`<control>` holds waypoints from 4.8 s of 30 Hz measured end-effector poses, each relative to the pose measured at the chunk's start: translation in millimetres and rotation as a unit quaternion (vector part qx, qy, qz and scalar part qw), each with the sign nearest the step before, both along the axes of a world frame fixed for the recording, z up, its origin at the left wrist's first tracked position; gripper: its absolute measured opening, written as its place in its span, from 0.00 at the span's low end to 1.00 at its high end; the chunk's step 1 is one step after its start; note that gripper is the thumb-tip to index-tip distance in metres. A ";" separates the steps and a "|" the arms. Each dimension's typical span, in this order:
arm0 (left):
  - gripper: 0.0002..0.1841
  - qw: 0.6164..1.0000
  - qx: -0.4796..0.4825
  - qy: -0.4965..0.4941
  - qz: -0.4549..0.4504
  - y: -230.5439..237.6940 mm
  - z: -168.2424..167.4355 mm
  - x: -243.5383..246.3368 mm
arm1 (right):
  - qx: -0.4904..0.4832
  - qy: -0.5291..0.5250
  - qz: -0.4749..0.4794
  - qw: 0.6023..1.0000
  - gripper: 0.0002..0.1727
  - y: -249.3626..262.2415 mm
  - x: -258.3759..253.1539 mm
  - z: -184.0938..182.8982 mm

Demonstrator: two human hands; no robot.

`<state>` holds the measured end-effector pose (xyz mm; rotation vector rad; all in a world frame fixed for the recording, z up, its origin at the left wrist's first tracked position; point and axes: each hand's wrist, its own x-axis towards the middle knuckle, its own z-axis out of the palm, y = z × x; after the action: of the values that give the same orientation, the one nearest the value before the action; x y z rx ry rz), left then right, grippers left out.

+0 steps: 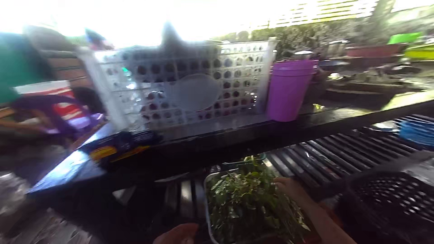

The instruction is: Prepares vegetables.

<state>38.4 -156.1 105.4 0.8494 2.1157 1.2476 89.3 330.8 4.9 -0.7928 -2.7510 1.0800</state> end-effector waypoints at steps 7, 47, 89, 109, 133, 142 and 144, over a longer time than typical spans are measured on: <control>0.21 0.996 0.071 -0.021 -0.055 166.7 -30.8 -58.5 | 0.003 -0.086 -0.121 0.989 0.21 11.5 0.4 -44.1; 0.15 0.973 0.051 -0.192 0.121 230.0 -90.1 -98.7 | 0.099 0.172 0.135 0.971 0.22 -200.3 13.3 21.8; 0.15 0.974 0.118 -0.118 0.155 246.6 -94.6 -80.2 | -0.381 0.106 0.010 0.918 0.13 -115.5 -31.8 28.9; 0.12 0.873 0.272 -0.221 0.339 227.5 -70.9 -97.2 | -0.356 0.297 -0.064 0.884 0.11 -135.2 -30.3 19.4; 0.18 0.973 0.148 -0.160 0.071 200.4 -68.4 -95.6 | 0.021 0.178 0.078 0.981 0.16 -52.9 -20.2 26.4; 0.17 0.950 0.220 -0.192 0.116 194.8 -73.4 -101.4 | -0.039 0.176 0.114 0.977 0.14 -68.9 -24.4 13.5; 0.17 0.951 0.214 -0.186 0.120 194.7 -73.4 -102.4 | -0.019 0.181 0.092 0.979 0.14 -64.9 -23.7 11.2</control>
<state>-64.0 38.6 32.0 0.4741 1.7036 1.8752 65.6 265.9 16.1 -0.3064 -2.5339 1.1764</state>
